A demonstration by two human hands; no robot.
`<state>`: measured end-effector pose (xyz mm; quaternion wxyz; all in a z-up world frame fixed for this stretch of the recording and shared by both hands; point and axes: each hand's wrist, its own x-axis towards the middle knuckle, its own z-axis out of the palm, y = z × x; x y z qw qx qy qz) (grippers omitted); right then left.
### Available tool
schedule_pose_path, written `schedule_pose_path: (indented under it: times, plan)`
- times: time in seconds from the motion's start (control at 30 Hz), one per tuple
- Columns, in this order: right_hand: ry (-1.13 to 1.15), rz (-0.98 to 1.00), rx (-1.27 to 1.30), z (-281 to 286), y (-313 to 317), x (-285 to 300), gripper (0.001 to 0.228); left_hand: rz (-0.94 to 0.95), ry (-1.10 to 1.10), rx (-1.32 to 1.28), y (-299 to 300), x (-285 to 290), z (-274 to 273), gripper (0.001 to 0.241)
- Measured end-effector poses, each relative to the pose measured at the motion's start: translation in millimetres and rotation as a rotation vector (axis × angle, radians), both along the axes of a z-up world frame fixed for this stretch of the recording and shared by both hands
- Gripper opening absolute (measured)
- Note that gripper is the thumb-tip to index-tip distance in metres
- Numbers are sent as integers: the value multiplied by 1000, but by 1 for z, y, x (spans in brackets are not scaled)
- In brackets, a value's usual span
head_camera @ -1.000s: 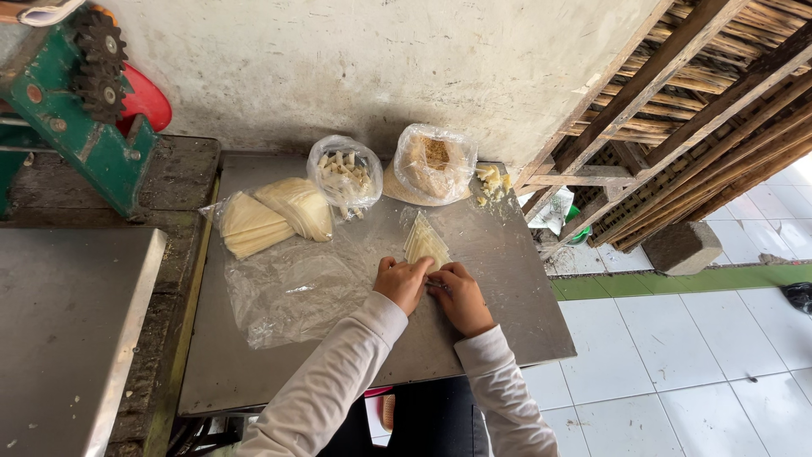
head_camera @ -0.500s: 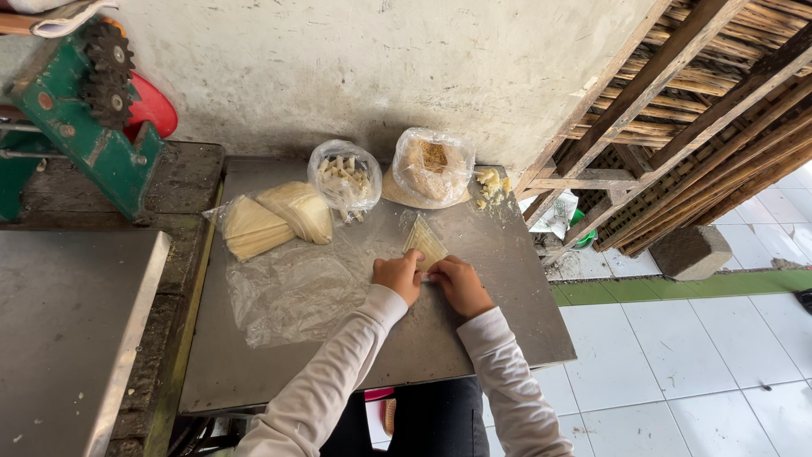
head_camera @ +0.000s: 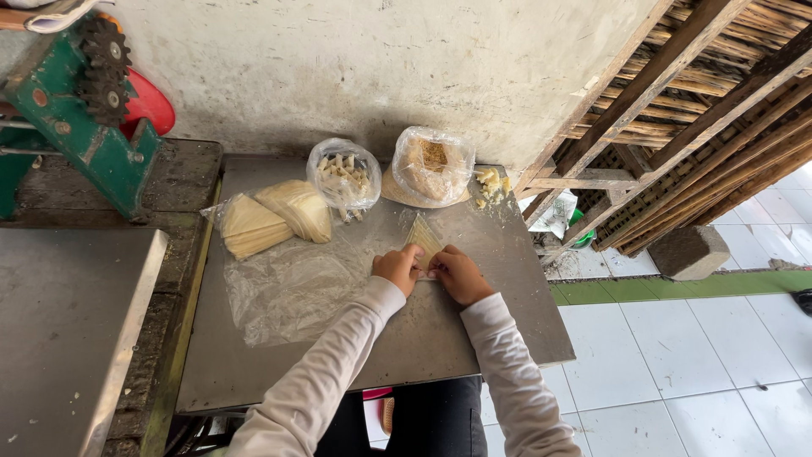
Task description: The person prepares thin dough wrappers, places a small amount of filling from a plastic bag onto each wrapper, and folds them into triangular shapes, lining them up on the table.
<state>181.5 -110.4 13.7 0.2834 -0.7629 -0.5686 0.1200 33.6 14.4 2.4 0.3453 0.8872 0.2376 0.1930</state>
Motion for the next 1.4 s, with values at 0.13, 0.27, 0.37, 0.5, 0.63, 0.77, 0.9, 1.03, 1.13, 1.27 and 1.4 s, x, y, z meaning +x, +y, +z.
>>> schedule_pose_path:
  times: [0.13,0.27,0.37,0.5,0.63,0.77,0.9,1.03,1.13,1.27,1.4]
  plan:
    - [10,21,71,1,-10,-5,15,-148,-61,236,1,-10,4,25]
    - [37,-106,-33,3,-1,-5,12,-71,-16,267,-4,-8,14,20]
    - [125,-142,-143,9,8,6,15,63,158,-129,0,-2,22,24]
    - [154,-139,-78,6,9,8,19,78,70,-135,1,0,23,30]
    - [-5,-13,19,4,3,7,15,-49,-7,201,-1,-8,15,24]
    - [-63,-10,35,3,1,6,14,-113,12,355,0,-9,9,19]
    - [-130,-116,8,-2,5,0,8,18,4,92,2,-1,6,26]
    - [-13,-205,25,0,10,1,15,124,-44,-112,5,5,5,37]
    - [-14,-172,63,4,8,-1,12,82,-77,17,4,2,4,34]
    - [-73,-90,69,8,2,2,14,-10,-68,153,5,-3,3,36]
    - [-144,-126,95,2,6,-1,9,55,-5,209,1,2,1,24]
